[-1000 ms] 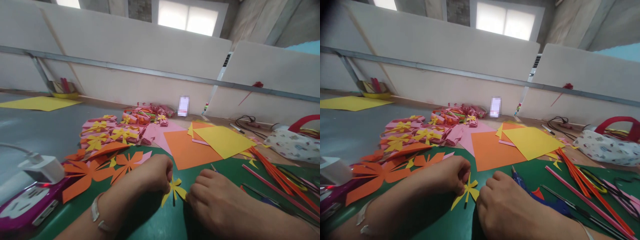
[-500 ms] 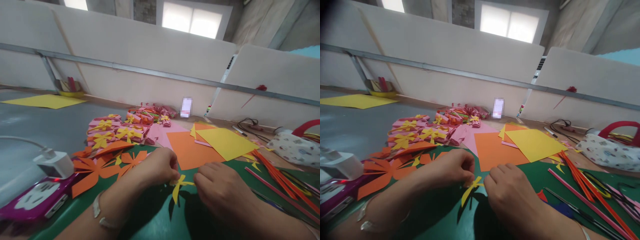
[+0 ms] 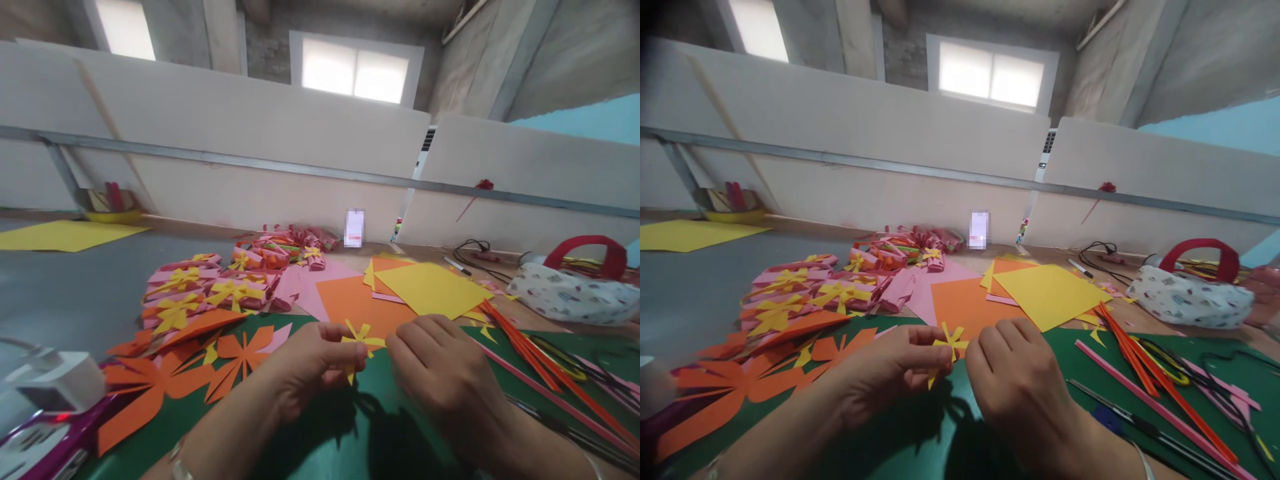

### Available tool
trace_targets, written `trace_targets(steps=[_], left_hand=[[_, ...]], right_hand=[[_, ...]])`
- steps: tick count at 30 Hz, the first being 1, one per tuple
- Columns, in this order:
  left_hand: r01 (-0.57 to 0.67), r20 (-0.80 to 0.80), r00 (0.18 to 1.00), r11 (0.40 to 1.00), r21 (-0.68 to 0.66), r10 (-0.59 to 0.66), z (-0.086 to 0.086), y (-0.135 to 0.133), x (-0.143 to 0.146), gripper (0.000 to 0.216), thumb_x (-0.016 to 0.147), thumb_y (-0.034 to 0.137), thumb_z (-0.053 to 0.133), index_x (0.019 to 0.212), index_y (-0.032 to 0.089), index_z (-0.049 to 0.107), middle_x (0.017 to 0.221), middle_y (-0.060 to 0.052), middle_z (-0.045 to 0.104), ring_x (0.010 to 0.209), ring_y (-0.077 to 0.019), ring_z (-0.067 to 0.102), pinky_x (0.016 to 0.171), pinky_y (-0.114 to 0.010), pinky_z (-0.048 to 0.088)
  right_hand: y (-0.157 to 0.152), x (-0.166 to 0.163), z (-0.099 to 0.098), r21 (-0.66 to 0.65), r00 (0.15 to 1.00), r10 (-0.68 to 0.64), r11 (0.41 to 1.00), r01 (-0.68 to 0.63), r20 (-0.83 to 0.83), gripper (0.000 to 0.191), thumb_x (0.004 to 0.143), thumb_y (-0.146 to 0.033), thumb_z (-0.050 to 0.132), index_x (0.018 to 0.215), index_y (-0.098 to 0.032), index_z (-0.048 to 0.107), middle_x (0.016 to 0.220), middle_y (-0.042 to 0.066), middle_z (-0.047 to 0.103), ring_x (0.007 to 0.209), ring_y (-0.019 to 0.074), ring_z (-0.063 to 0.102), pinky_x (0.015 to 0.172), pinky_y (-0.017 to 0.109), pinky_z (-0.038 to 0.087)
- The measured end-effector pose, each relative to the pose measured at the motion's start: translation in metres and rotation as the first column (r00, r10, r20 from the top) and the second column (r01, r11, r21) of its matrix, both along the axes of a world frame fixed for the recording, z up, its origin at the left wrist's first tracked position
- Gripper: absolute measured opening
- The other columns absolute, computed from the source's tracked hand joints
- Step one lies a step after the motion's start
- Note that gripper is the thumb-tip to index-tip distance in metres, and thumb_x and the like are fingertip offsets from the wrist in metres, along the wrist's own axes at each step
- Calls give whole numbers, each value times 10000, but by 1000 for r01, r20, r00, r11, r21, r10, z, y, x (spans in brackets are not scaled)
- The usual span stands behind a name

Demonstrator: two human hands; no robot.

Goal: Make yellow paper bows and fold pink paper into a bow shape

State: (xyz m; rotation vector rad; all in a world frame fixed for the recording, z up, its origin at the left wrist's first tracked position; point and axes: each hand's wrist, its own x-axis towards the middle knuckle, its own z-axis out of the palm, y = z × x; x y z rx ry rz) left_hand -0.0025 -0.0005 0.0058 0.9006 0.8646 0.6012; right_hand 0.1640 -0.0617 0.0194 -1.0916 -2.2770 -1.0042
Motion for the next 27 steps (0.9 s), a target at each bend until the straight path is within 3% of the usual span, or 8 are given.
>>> trace_targets(steps=[4,8,13,15,21,27], left_hand=[[-89,81,992,993,-75,95,-3,-1,2,370,546,-16,706,875,112,594,709,-17,620,611,-85,574,572,-174,438],[-147,71,986,985,-88,153,3,-1,2,337,597,-71,632,872,115,571,688,-20,630,589,-93,595,556,-172,454],[-107,75,991,992,-72,112,9,-2,-1,331,588,-74,623,862,104,567,696,-13,614,562,-70,570,541,-163,440],[-65,84,994,995,-79,72,9,-2,-3,343,553,-61,647,841,110,571,699,-6,604,568,-73,567,551,-174,440],[50,90,995,996,-79,-43,6,-2,-4,415,457,-26,681,824,134,571,658,9,593,565,-88,565,539,-188,400],[109,84,991,994,-6,-108,1,0,-4,457,445,-15,682,859,128,551,644,-4,600,573,-92,558,555,-192,373]], right_hand=[[2,0,-5,-11,994,108,994,-108,12,247,824,-50,432,699,-123,633,592,61,537,599,166,430,593,327,310],[7,5,-9,-176,958,250,946,-273,-143,203,836,-84,448,861,-122,645,661,51,581,636,157,494,602,305,374],[19,26,-3,-160,898,267,927,-338,-351,313,828,-32,435,1036,-157,633,854,79,609,782,155,558,654,283,447],[25,33,0,-198,870,302,895,-400,-390,342,841,-35,440,1082,-191,625,900,73,582,832,139,559,688,267,472],[26,31,1,-294,791,389,776,-557,-472,185,842,-118,542,900,-235,674,835,24,552,749,96,567,644,217,480],[19,26,0,-478,790,221,693,-540,-572,129,845,-141,546,797,-191,655,821,30,566,739,105,575,629,218,481]])
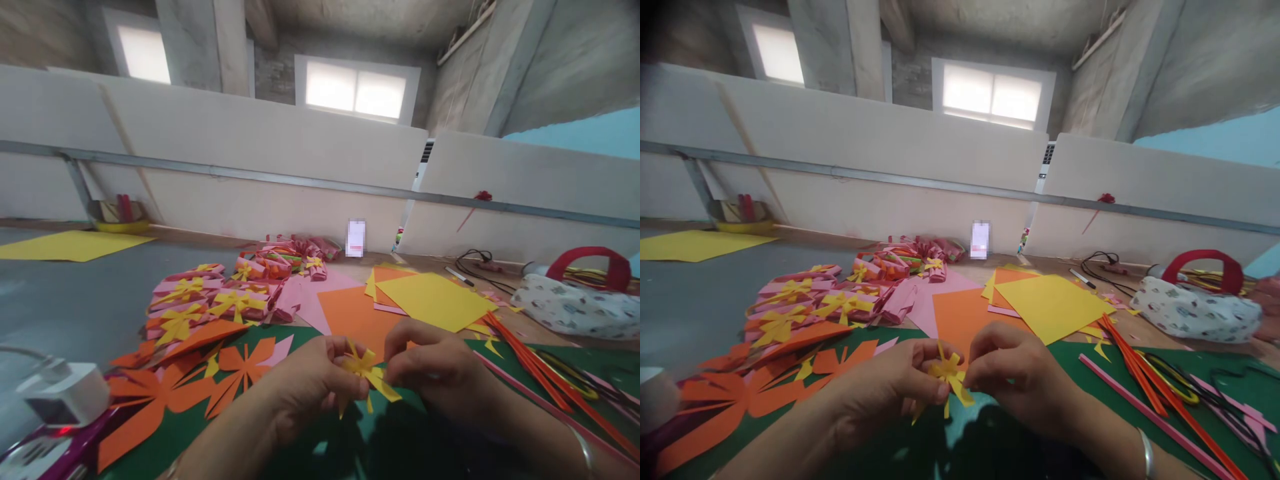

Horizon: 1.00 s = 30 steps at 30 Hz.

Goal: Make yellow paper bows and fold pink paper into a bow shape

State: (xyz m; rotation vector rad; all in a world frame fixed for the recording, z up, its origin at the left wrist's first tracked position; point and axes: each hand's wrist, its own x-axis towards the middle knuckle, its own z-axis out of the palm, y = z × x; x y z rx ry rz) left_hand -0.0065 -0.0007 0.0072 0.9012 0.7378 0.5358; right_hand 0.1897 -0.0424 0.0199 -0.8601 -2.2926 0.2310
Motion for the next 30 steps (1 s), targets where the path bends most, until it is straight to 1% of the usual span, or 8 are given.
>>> trace_targets(steps=[5,8,11,14,17,20,24,30], left_hand=[[-73,-18,997,997,22,73,2,-1,2,402,512,29,653,883,135,539,624,16,580,542,-77,518,545,-195,375],[-90,-98,989,984,156,106,-1,0,3,318,539,59,652,836,127,559,674,0,608,565,-71,525,532,-181,356],[-99,-167,973,945,312,157,-4,2,5,298,545,52,642,821,133,565,718,-12,629,617,-95,556,561,-195,380],[-107,-215,954,907,406,209,-6,2,9,265,557,38,624,788,144,550,645,24,592,575,-92,531,539,-200,370],[-75,-295,924,873,481,242,-5,0,13,241,570,20,598,773,143,551,584,43,556,546,-96,513,515,-204,350],[-60,-335,908,870,489,251,-5,-1,15,258,582,-14,555,790,138,548,562,49,545,531,-95,509,510,-206,345],[-100,-290,923,886,453,252,-7,-2,16,265,576,-18,575,781,143,524,548,63,539,523,-83,495,498,-194,343],[-108,-244,949,933,343,200,-11,0,16,263,569,5,581,756,161,481,473,93,499,436,-63,448,446,-182,308]], right_hand=[[-1,-2,-6,-153,997,-58,986,65,48,165,845,-100,522,840,-193,659,869,36,579,784,111,573,650,219,461],[-3,-8,-7,-212,994,-102,971,107,38,176,861,-122,500,838,-195,658,893,40,607,805,121,583,687,238,466],[-4,-13,-10,-284,986,-164,946,156,-5,157,866,-165,505,808,-187,649,839,31,652,765,126,601,688,250,472],[-5,-19,-15,-335,968,-248,916,221,-42,132,836,-161,535,788,-181,656,758,15,672,699,124,607,649,247,467],[-4,-24,-19,-334,951,-298,907,255,-85,118,799,-145,564,779,-186,672,733,7,669,677,122,596,634,244,455],[-4,-29,-20,-364,925,-366,879,309,-100,85,783,-164,580,752,-188,656,700,-6,648,649,114,574,607,230,439],[-2,-31,-21,-430,888,-454,818,381,-77,48,750,-157,594,712,-184,580,647,-26,600,599,101,537,568,214,414],[0,-28,-24,-450,867,-495,790,417,-65,63,758,-198,583,703,-190,553,634,-24,581,587,104,515,548,219,384]])
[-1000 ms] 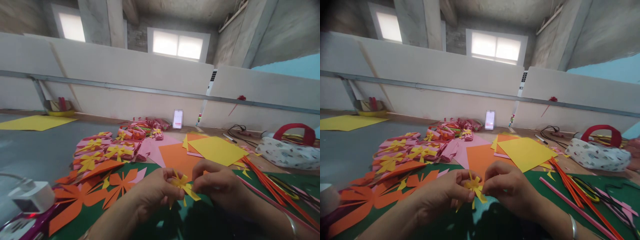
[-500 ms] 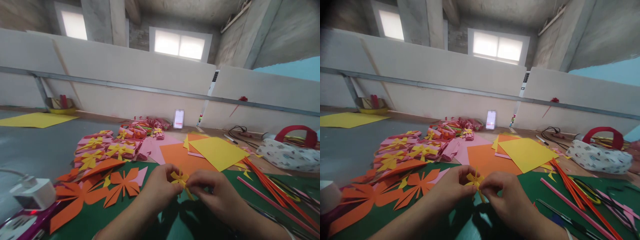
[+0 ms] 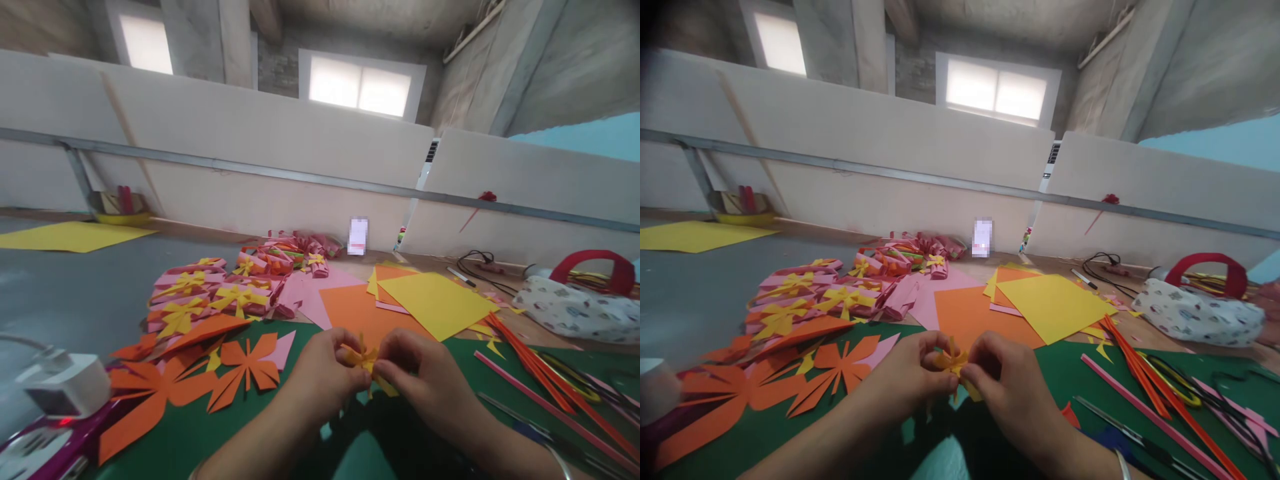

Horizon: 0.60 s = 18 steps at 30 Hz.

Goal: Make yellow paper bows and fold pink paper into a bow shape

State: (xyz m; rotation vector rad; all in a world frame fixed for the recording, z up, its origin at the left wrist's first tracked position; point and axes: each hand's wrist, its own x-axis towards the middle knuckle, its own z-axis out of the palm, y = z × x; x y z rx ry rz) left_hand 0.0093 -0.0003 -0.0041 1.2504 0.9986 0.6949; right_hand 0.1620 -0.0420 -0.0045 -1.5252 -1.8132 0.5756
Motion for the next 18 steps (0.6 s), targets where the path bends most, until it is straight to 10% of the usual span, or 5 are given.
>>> trace_targets(steps=[18], left_hand=[[80,-73,994,995,-60,-84,0,-3,1,116,661,169,607,674,165,492,449,20,562,369,-79,449,429,-209,300]], right_hand=[[3,0,-1,29,999,-43,999,43,5,96,770,-185,556,679,-187,528,602,-42,522,559,89,465,519,211,346]])
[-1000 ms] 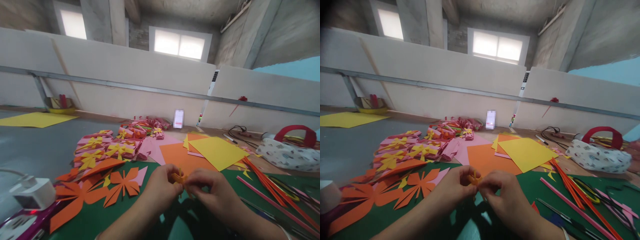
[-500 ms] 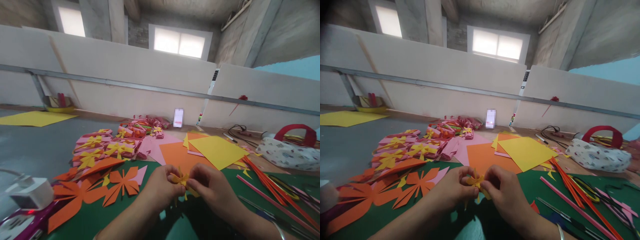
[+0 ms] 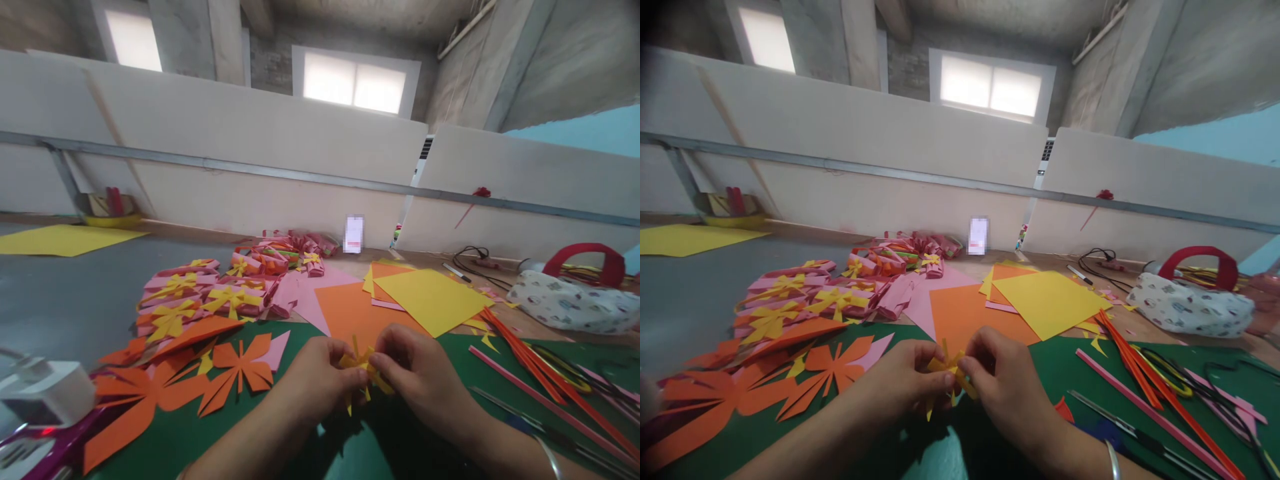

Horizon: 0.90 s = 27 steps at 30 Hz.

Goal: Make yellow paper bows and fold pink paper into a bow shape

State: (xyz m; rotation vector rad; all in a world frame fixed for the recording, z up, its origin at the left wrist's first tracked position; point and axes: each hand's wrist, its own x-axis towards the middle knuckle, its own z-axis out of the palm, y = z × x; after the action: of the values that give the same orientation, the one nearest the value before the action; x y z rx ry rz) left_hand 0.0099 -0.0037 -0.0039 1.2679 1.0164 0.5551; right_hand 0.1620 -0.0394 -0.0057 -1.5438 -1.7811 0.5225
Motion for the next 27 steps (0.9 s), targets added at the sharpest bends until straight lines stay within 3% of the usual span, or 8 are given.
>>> trace_targets(steps=[10,18,21,27], left_hand=[[2,-54,999,998,55,1,0,0,-2,137,699,194,585,604,159,492,469,-1,563,387,-70,442,426,-211,276],[73,13,997,997,-16,-73,-4,3,-2,180,671,291,573,577,139,553,499,-24,584,403,-74,455,438,-206,265],[31,21,999,998,-60,-30,-5,5,-2,235,669,359,579,569,150,542,476,20,513,432,-76,460,457,-202,303],[31,5,1000,999,11,-31,-8,7,-2,260,662,358,570,512,170,471,425,71,364,383,-48,310,421,-200,227]], right_hand=[[-4,-2,1,-25,996,91,996,-91,-1,56,742,-158,596,767,-190,557,724,-23,613,654,101,544,561,210,398],[-2,0,0,-31,992,93,995,-96,-83,114,725,-78,539,763,-179,504,664,-36,540,590,87,488,535,207,388],[-1,1,1,-56,995,72,996,-76,-71,98,728,-86,527,738,-179,498,638,-39,512,581,89,468,521,209,369],[-3,0,2,-52,996,58,997,-61,-63,84,740,-107,515,699,-180,506,610,-38,498,567,89,454,513,209,350]])
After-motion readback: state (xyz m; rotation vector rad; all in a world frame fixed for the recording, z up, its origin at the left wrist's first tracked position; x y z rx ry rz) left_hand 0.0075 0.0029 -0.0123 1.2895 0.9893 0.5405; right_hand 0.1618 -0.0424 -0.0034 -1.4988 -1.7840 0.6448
